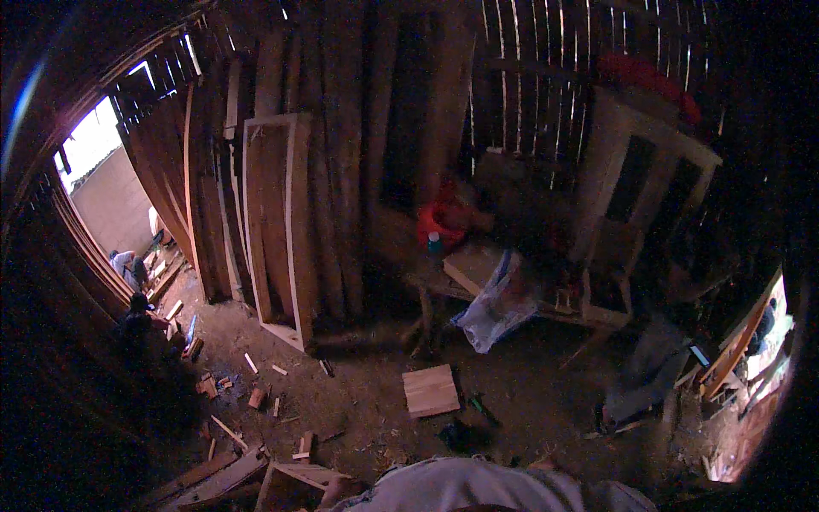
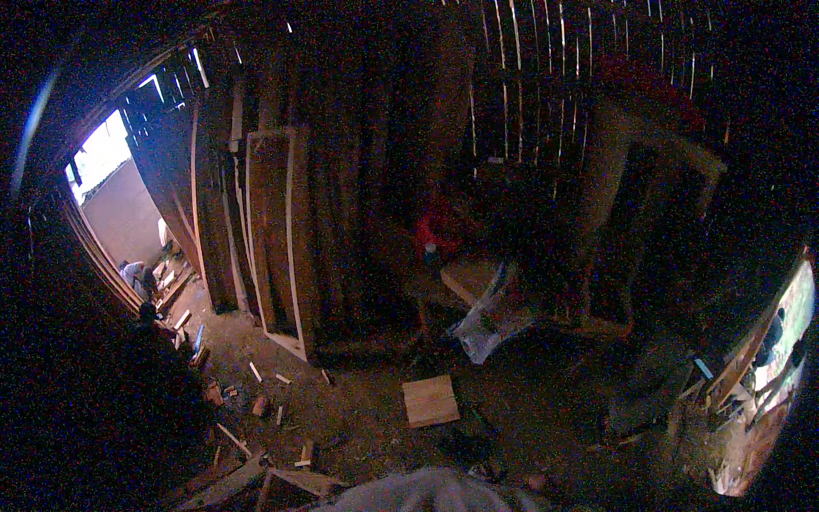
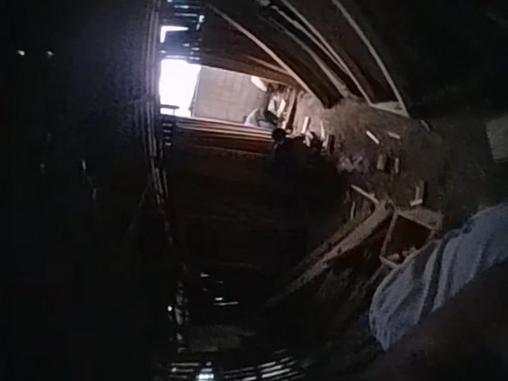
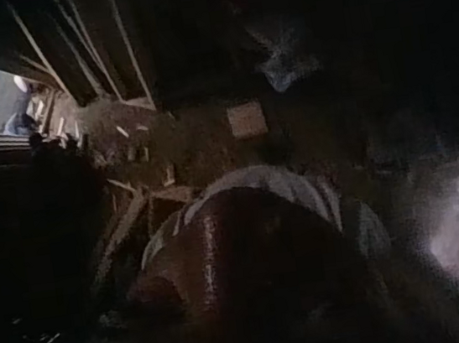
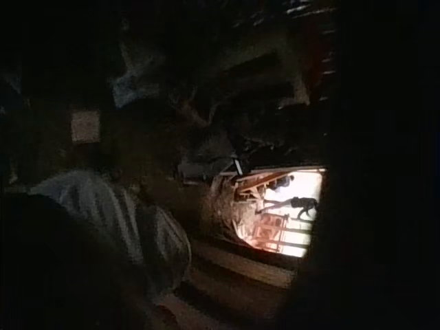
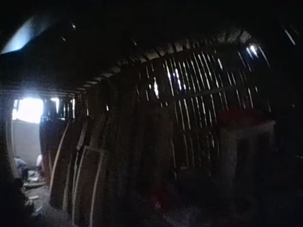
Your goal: The person hammers nails into a small wooden board placed on the floor. They repeatedly pick up nails from a black bag, position them on the board, and strike them with a hammer. The person occasionally flips the board over to continue hammering on the other side.
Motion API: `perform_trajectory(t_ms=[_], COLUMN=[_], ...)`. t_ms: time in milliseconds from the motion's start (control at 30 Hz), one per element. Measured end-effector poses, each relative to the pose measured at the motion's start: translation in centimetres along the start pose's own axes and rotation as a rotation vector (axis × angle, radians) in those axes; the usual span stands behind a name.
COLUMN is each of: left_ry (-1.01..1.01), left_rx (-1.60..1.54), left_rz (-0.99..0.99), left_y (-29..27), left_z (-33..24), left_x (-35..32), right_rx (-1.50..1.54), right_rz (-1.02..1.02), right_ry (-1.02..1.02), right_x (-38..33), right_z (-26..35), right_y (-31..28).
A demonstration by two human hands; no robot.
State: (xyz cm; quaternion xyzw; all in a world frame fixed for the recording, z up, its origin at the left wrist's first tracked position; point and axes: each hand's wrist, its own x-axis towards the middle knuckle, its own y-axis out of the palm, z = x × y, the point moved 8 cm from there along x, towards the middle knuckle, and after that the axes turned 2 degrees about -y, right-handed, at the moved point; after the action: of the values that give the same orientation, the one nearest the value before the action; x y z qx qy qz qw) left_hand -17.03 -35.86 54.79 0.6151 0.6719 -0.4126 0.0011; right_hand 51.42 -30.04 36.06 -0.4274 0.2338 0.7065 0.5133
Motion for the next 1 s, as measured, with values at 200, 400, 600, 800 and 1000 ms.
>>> perform_trajectory(t_ms=[200, 400, 600, 800, 1000], left_ry=[0.019, 0.025, 0.041, 0.032, 0.034], left_rx=[-0.034, -0.05, -0.04, -0.046, -0.037], left_rz=[0.018, 0.058, 0.105, 0.132, 0.148], left_y=[-3.0, -6.0, -7.1, -5.7, -3.4], left_z=[-1.8, -0.4, 1.7, 4.4, 4.9], left_x=[2.6, 4.0, 4.7, 4.2, 3.8], right_rx=[-0.051, -0.042, -0.046, -0.027, -0.011], right_rz=[0.01, -0.011, -0.071, -0.083, -0.089], right_ry=[-0.028, -0.02, -0.025, -0.009, 0.011], right_x=[1.1, 0.1, -2.2, -3.8, -4.7], right_z=[5.1, 6.6, 6.5, 5.4, 3.4], right_y=[3.3, 7.0, 7.0, 7.8, 7.2])
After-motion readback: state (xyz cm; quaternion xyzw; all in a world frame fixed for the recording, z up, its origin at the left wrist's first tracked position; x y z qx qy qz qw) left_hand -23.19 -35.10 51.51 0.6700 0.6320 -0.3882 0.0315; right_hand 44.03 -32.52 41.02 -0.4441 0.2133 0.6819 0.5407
